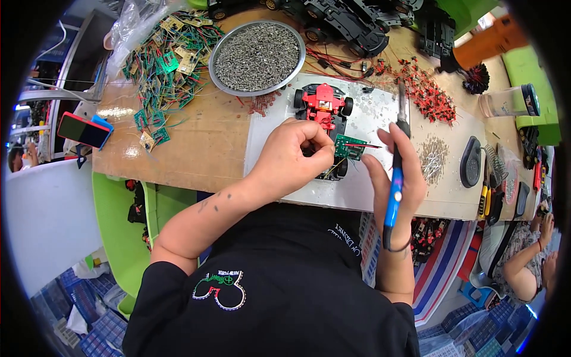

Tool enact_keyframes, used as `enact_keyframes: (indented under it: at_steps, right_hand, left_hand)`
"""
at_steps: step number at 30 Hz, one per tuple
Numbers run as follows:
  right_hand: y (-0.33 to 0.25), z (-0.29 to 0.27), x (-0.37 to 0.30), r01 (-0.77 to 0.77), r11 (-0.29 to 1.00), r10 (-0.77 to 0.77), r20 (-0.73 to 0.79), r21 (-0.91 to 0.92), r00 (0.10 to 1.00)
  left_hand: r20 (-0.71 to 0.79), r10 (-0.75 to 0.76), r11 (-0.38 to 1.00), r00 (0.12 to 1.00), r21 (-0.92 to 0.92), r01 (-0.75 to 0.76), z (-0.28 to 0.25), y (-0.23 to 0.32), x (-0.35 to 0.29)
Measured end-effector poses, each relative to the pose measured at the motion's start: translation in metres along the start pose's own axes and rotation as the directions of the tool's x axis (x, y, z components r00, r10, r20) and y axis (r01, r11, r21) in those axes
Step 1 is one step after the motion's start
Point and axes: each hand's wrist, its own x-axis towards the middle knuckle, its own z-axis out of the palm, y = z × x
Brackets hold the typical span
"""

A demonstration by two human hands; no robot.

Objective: Soldering internal components and assembling the chassis of toy cars at a workstation.

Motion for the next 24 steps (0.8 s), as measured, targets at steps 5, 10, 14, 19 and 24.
enact_keyframes:
  at_steps: [5,10,14,19,24]
  right_hand:
    - [0.002,0.012,-0.003,-0.183,0.964,0.171,0.078,0.195,0.982]
    - [0.004,0.013,-0.004,-0.188,0.962,0.178,0.066,0.197,0.982]
    - [0.002,0.013,-0.004,-0.218,0.947,0.205,0.078,0.235,0.976]
    - [0.001,0.012,-0.003,-0.253,0.935,0.233,0.107,0.249,0.967]
    - [0.0,0.01,-0.001,-0.236,0.944,0.216,0.108,0.232,0.97]
  left_hand:
    - [-0.173,0.378,0.828,0.909,0.502,-0.249,-0.008,-0.005,-0.015]
    - [-0.103,0.315,0.723,0.943,0.669,-0.169,-0.025,-0.015,-0.023]
    - [-0.1,0.565,0.565,0.819,0.77,-0.296,-0.024,-0.005,-0.012]
    - [-0.02,0.619,0.706,0.785,0.451,-0.546,-0.018,-0.011,0.003]
    - [-0.035,0.429,0.869,0.903,0.287,-0.402,-0.015,-0.011,0.007]
